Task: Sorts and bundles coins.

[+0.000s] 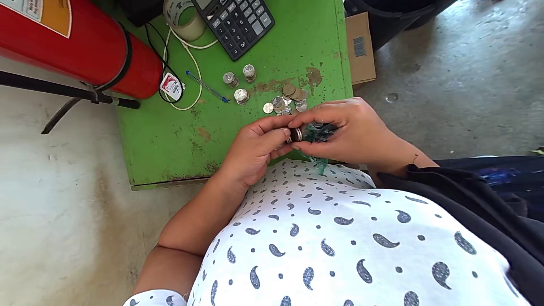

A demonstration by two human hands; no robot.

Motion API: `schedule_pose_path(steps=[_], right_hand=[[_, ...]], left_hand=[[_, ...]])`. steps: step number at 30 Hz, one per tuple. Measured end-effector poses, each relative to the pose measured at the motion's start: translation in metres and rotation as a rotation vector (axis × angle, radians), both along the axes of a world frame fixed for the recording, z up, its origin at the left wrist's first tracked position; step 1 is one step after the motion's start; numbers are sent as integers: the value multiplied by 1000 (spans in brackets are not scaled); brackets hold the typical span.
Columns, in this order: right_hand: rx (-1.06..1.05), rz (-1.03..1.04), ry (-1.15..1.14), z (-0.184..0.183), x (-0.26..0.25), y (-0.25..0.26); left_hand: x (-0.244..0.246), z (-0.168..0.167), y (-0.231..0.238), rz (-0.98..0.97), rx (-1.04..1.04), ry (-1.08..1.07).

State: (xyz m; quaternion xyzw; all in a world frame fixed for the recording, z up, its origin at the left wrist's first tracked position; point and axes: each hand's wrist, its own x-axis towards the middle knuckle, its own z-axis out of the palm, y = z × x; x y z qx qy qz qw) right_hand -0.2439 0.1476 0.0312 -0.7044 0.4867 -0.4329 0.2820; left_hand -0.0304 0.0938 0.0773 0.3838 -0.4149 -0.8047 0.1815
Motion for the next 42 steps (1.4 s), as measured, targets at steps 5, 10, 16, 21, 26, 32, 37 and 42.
schedule_pose_path(steps=[5, 10, 16, 21, 26, 32, 37, 42], right_hand=[[46, 2, -78, -1, -5, -1], [32, 9, -63, 1, -5, -1], [-15, -7, 50, 4, -1, 0], [-15, -5, 27, 3, -3, 0], [-18, -20, 7, 2, -4, 0], [-31, -20, 41, 2, -1, 0], [-33, -9, 1, 0, -3, 0], [-32, -13, -2, 1, -3, 1]], left_hand=[[2, 3, -3, -8, 64, 42], [4, 0, -6, -40, 74, 101], [4, 0, -8, -87, 29, 95], [5, 0, -8, -89, 19, 115], [5, -2, -8, -86, 36, 142], [4, -1, -8, -77, 40, 124], [4, -1, -8, -69, 64, 141], [3, -1, -6, -65, 49, 148]])
